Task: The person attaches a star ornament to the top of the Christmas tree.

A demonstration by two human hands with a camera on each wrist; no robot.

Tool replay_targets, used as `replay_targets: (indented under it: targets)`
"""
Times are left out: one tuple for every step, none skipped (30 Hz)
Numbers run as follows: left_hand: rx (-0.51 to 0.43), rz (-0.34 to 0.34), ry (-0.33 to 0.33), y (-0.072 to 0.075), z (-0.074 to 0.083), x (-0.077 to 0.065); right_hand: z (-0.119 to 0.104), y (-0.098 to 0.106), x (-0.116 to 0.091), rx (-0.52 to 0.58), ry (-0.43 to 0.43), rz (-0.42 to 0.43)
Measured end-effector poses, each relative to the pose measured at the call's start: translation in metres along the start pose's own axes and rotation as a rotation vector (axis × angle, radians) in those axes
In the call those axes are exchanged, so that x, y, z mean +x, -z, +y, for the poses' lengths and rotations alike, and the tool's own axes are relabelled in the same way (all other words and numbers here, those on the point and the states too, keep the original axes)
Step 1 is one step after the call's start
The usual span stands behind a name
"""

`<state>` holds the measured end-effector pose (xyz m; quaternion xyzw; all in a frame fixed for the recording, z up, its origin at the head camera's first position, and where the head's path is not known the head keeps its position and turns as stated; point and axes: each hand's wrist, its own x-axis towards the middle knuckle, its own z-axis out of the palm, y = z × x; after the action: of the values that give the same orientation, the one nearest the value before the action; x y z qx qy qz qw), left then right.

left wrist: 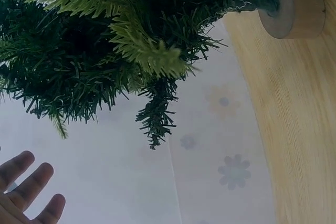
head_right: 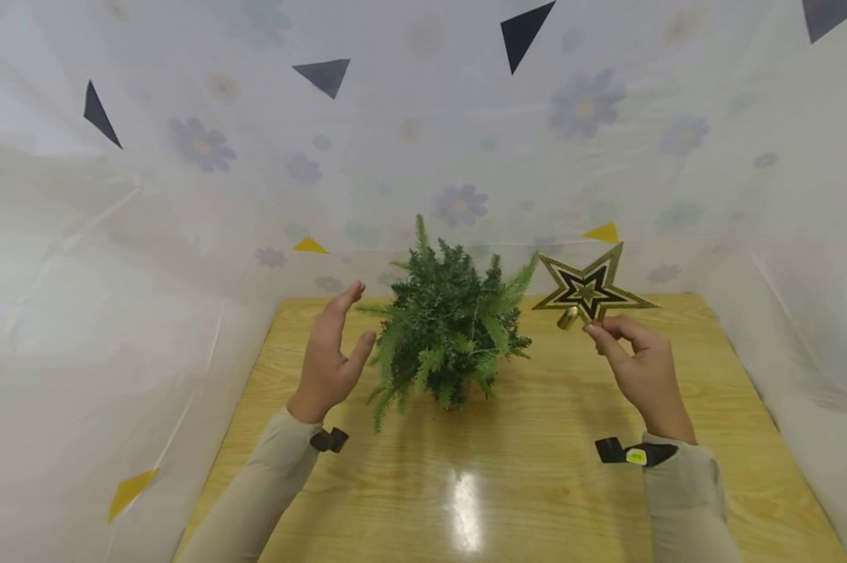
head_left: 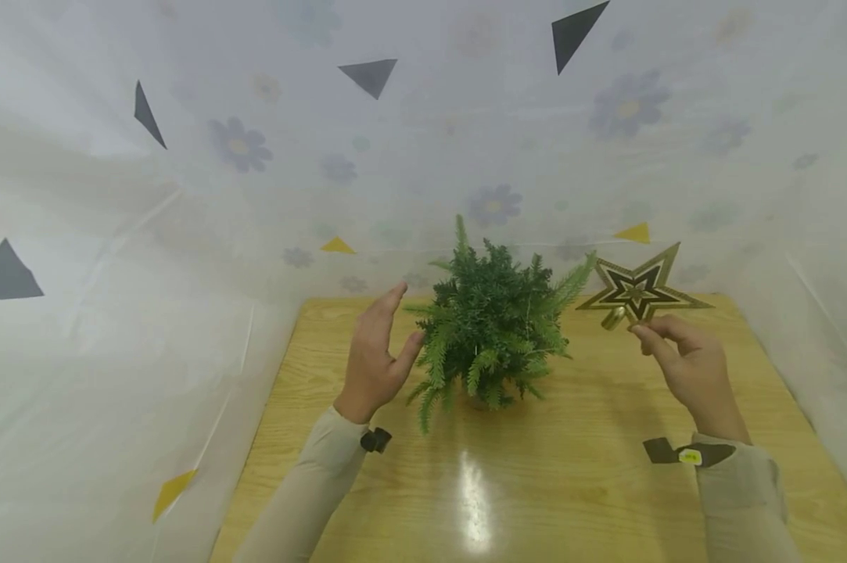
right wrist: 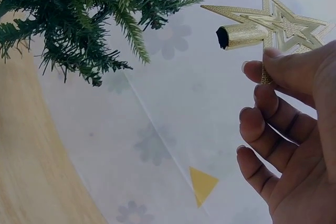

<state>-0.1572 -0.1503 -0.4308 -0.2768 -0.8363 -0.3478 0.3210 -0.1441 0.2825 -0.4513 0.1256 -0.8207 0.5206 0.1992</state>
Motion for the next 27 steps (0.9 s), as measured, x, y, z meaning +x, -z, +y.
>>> replay_targets:
  targets:
    - [-0.001,0.0,0.0,0.0,0.0,0.0,-0.001,0.0,0.001,-0.001,0.006,0.003]
    - [-0.001,-0.001,-0.001,0.0,0.001,0.0,-0.003,0.0,0.001,0.004,0.015,0.005]
    - [-0.003,0.0,-0.001,0.0,0.001,0.0,-0.004,0.001,0.002,0.007,0.024,0.008]
    - [-0.006,0.0,0.0,0.0,0.001,0.0,-0.005,0.001,0.003,0.005,0.029,0.011]
    - [-0.01,0.0,0.0,-0.001,0.001,0.0,-0.006,0.002,0.004,0.002,0.034,0.013]
    - [-0.013,0.002,0.0,-0.001,0.002,0.0,-0.007,0.002,0.005,-0.001,0.033,0.014]
    - [-0.017,0.002,0.0,-0.001,0.002,0.0,-0.008,0.003,0.005,-0.005,0.032,0.015]
    - [-0.021,0.003,0.0,-0.002,0.002,0.0,-0.008,0.003,0.006,-0.009,0.028,0.017]
    - [-0.024,0.004,0.0,-0.003,0.003,0.001,-0.009,0.004,0.007,-0.02,0.019,0.018]
    - [-0.026,0.004,-0.001,-0.003,0.003,0.001,-0.01,0.004,0.007,-0.034,0.01,0.019]
    - [-0.027,0.004,-0.001,-0.004,0.004,0.001,-0.011,0.005,0.007,-0.039,0.01,0.02]
    - [-0.029,0.005,-0.002,-0.004,0.004,0.001,-0.011,0.005,0.008,-0.039,0.011,0.021]
    - [-0.031,0.006,-0.003,-0.005,0.004,0.002,-0.012,0.006,0.009,-0.033,0.019,0.024]
    - [-0.032,0.007,-0.004,-0.005,0.005,0.002,-0.013,0.006,0.01,-0.022,0.036,0.027]
    - [-0.035,0.007,-0.006,-0.005,0.005,0.003,-0.014,0.006,0.011,-0.02,0.048,0.032]
    - [-0.037,0.009,-0.007,-0.005,0.005,0.003,-0.016,0.007,0.012,-0.019,0.057,0.036]
    - [-0.039,0.013,-0.01,-0.005,0.005,0.004,-0.017,0.007,0.013,-0.013,0.067,0.04]
    - [-0.041,0.016,-0.014,-0.005,0.006,0.004,-0.018,0.007,0.014,0.003,0.071,0.042]
    - [-0.042,0.019,-0.017,-0.005,0.006,0.005,-0.019,0.008,0.014,0.022,0.086,0.046]
    - [-0.04,0.021,-0.02,-0.005,0.006,0.005,-0.019,0.008,0.015,0.036,0.093,0.049]
    - [-0.039,0.023,-0.023,-0.005,0.006,0.006,-0.019,0.008,0.015,0.049,0.094,0.052]
    - [-0.038,0.025,-0.027,-0.005,0.006,0.006,-0.018,0.009,0.016,0.075,0.108,0.051]
    - [-0.037,0.026,-0.03,-0.005,0.006,0.007,-0.018,0.009,0.017,0.116,0.129,0.054]
    - [-0.037,0.025,-0.032,-0.005,0.006,0.007,-0.017,0.009,0.019,0.144,0.152,0.055]
    - [-0.036,0.024,-0.033,-0.005,0.006,0.008,-0.017,0.009,0.021,0.156,0.175,0.056]
    - [-0.036,0.022,-0.034,-0.005,0.006,0.008,-0.018,0.009,0.022,0.179,0.192,0.059]
    - [-0.037,0.022,-0.035,-0.004,0.006,0.009,-0.018,0.009,0.025,0.226,0.216,0.059]
